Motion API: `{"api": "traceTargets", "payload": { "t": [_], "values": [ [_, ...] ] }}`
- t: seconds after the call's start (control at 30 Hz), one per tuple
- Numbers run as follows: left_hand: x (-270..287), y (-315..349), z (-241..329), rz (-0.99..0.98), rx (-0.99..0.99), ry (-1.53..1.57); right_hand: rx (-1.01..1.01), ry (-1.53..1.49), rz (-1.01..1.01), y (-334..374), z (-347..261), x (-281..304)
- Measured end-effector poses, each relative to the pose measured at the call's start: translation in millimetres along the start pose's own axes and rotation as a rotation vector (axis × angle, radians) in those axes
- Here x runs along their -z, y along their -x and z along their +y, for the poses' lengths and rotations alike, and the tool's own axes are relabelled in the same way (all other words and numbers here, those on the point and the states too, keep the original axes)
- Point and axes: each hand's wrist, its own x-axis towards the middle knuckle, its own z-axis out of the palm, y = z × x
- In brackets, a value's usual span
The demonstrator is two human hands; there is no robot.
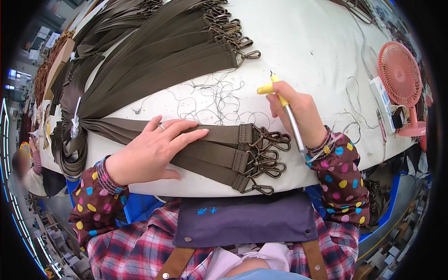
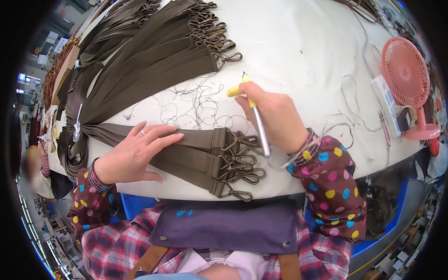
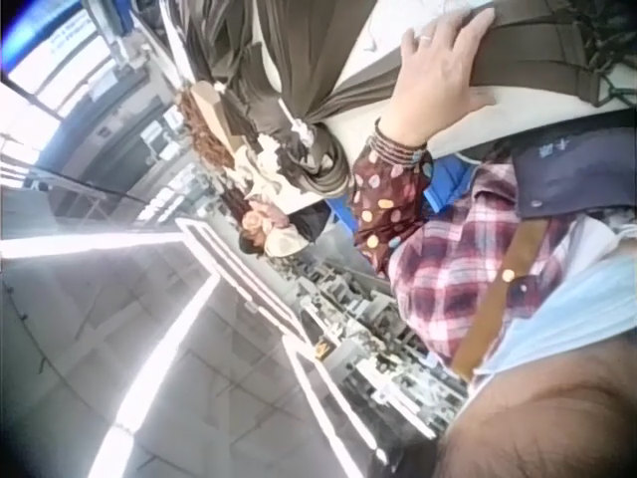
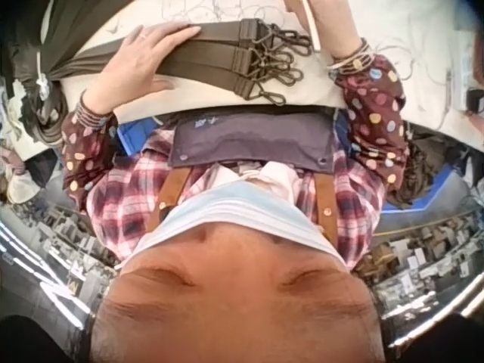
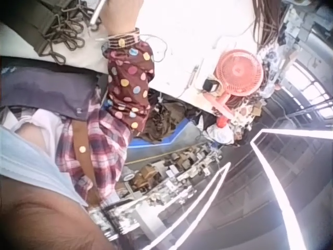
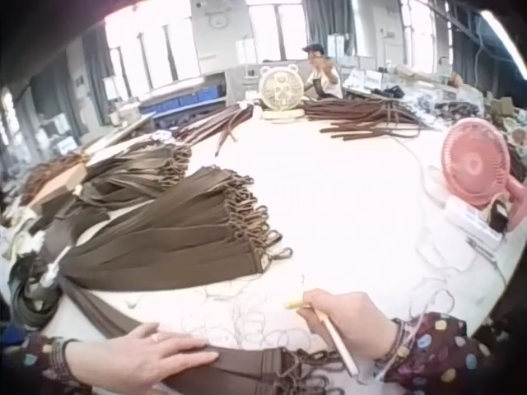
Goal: Assembling metal swivel clips onto fabric straps using a small hand tool.
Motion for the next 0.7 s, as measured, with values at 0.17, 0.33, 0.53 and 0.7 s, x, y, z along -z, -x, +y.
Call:
{"api": "traceTargets", "payload": {
  "t": [0.17,0.33,0.53,0.7],
  "values": [
    [-15.1,-6.1,-0.2,0.085,0.066,-0.117,-0.073,-0.129,0.080,-4.2,1.1,5.2],
    [-24.6,-20.6,-15.0,0.164,0.128,-0.237,-0.052,-0.098,0.079,-3.2,0.6,6.0],
    [27.8,12.4,-1.8,0.904,0.150,-0.049,-0.074,-0.123,0.173,-5.9,2.0,16.9],
    [15.6,25.7,-0.6,0.124,0.385,-0.169,-0.121,-0.095,0.140,-5.3,-1.1,18.6]
  ]
}}
